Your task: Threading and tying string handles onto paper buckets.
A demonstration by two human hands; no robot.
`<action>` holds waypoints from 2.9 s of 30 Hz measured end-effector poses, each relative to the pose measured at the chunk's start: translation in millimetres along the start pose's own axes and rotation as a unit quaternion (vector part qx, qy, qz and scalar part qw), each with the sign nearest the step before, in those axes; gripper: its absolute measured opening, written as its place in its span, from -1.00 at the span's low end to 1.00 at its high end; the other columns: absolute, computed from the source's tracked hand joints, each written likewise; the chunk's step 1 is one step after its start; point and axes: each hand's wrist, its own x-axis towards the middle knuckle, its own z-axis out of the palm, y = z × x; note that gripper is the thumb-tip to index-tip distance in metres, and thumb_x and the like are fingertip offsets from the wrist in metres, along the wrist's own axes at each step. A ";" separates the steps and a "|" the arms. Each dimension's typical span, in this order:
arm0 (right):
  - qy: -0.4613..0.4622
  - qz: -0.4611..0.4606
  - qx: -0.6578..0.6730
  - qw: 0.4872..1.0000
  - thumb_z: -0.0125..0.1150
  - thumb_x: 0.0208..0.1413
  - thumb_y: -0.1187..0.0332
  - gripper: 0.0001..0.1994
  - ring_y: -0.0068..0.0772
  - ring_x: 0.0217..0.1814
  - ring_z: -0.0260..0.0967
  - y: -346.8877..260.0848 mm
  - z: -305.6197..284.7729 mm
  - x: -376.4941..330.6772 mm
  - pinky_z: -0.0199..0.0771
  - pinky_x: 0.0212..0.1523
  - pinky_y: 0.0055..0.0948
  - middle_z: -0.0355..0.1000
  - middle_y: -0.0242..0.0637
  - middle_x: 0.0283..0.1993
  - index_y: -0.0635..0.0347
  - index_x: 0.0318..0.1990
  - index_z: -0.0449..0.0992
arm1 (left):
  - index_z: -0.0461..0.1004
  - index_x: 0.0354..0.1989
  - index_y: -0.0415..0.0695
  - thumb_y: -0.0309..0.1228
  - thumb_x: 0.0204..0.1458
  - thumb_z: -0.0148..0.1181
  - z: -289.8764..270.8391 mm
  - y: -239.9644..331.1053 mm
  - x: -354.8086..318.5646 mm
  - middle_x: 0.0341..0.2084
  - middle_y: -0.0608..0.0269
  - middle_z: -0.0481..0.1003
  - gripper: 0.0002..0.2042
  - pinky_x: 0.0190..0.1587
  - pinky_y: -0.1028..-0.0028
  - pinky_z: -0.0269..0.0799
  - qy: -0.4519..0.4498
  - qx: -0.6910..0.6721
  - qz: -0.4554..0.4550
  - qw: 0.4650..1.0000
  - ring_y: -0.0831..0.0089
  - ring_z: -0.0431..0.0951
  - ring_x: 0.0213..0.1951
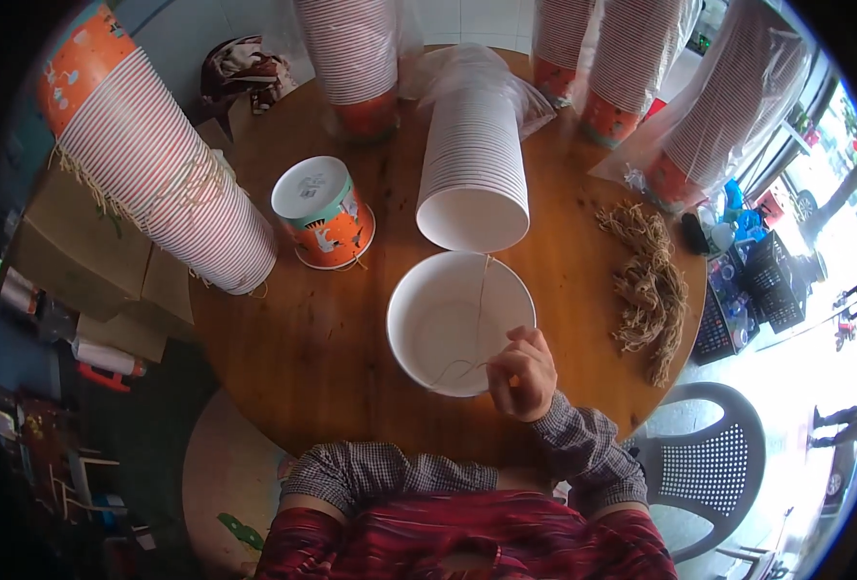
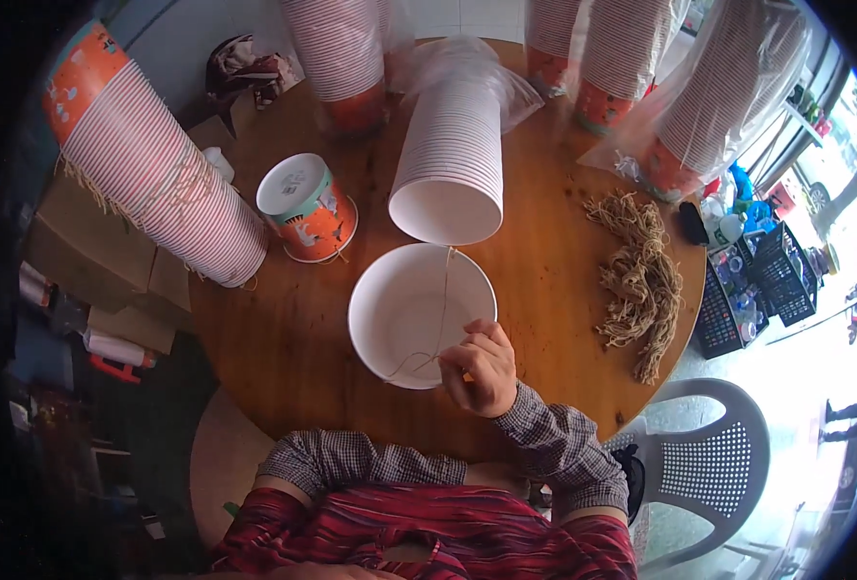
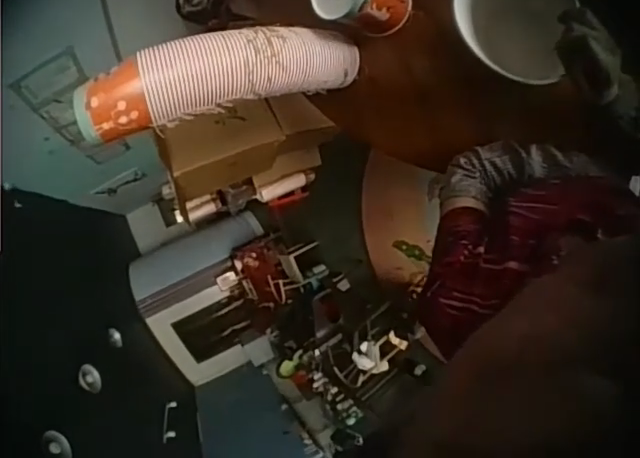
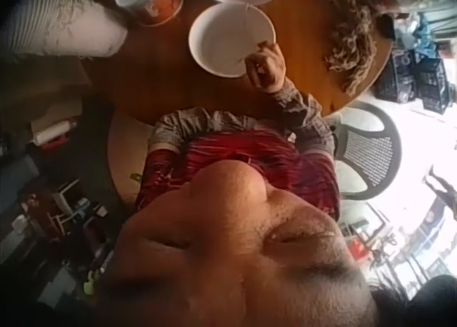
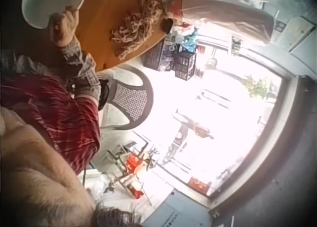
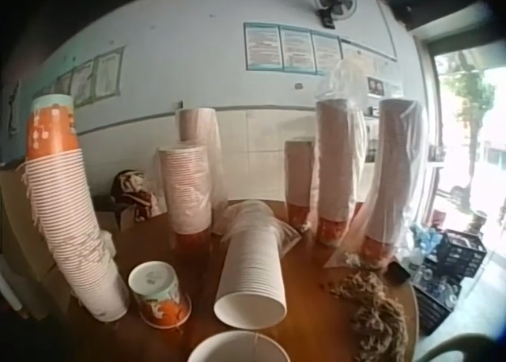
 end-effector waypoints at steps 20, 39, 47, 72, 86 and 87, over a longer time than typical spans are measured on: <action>0.005 -0.012 -0.009 1.000 0.22 -0.25 0.68 -0.74 -0.32 -0.59 0.29 -6.1 -2.3 6.1 0.38 -0.18 -0.23 0.35 -0.32 -0.59 0.25 -0.33 0.41 | 0.50 -0.14 -0.30 -0.04 0.08 0.14 -14.3 162.4 -2.6 -0.19 -0.06 0.48 -0.52 0.02 0.29 0.31 -0.048 0.152 -0.061 0.985 0.19 0.46 -0.12; 0.002 -0.004 -0.008 1.000 0.21 -0.24 0.68 -0.75 -0.35 -0.59 0.29 -1.5 2.0 1.7 0.39 -0.19 -0.22 0.35 -0.35 -0.59 0.24 -0.34 0.40 | 0.48 -0.09 -0.31 -0.04 0.06 0.16 -2.7 130.9 -10.5 -0.18 -0.02 0.48 -0.49 0.02 0.31 0.30 -0.012 0.124 -0.059 0.990 0.25 0.45 -0.12; -0.005 -0.007 -0.006 1.000 0.20 -0.22 0.67 -0.76 -0.31 -0.59 0.29 -3.9 1.6 5.0 0.39 -0.19 -0.20 0.35 -0.33 -0.58 0.22 -0.35 0.39 | 0.47 -0.06 -0.32 -0.04 0.06 0.17 -12.1 131.5 -5.0 -0.18 0.00 0.49 -0.48 0.01 0.31 0.30 0.003 0.136 -0.052 0.989 0.28 0.44 -0.12; -0.021 0.032 -0.020 0.999 0.20 -0.21 0.64 -0.78 -0.31 -0.57 0.31 -7.7 -1.9 6.6 0.38 -0.17 -0.17 0.36 -0.35 -0.59 0.20 -0.36 0.39 | 0.46 -0.40 -0.24 -0.43 0.12 0.02 8.3 11.5 26.4 -0.55 0.11 0.41 -0.84 -0.35 0.33 0.29 0.049 0.028 0.218 0.974 0.32 0.36 -0.47; -0.013 0.019 -0.009 1.000 0.19 -0.25 0.67 -0.77 -0.34 -0.58 0.29 -7.7 1.9 6.8 0.40 -0.19 -0.19 0.34 -0.37 -0.60 0.21 -0.37 0.40 | 0.45 -0.35 -0.23 -0.40 0.07 0.02 -46.5 94.4 -4.7 -0.48 0.15 0.42 -0.85 -0.24 0.33 0.33 -0.035 0.209 0.200 0.957 0.29 0.43 -0.41; -0.021 0.013 -0.009 1.000 0.19 -0.25 0.67 -0.77 -0.34 -0.58 0.29 -5.9 2.2 6.3 0.40 -0.19 -0.19 0.33 -0.37 -0.60 0.21 -0.37 0.40 | 0.45 -0.35 -0.23 -0.40 0.07 0.02 -44.4 96.1 -3.7 -0.48 0.15 0.42 -0.85 -0.23 0.33 0.33 -0.036 0.215 0.204 0.954 0.29 0.43 -0.40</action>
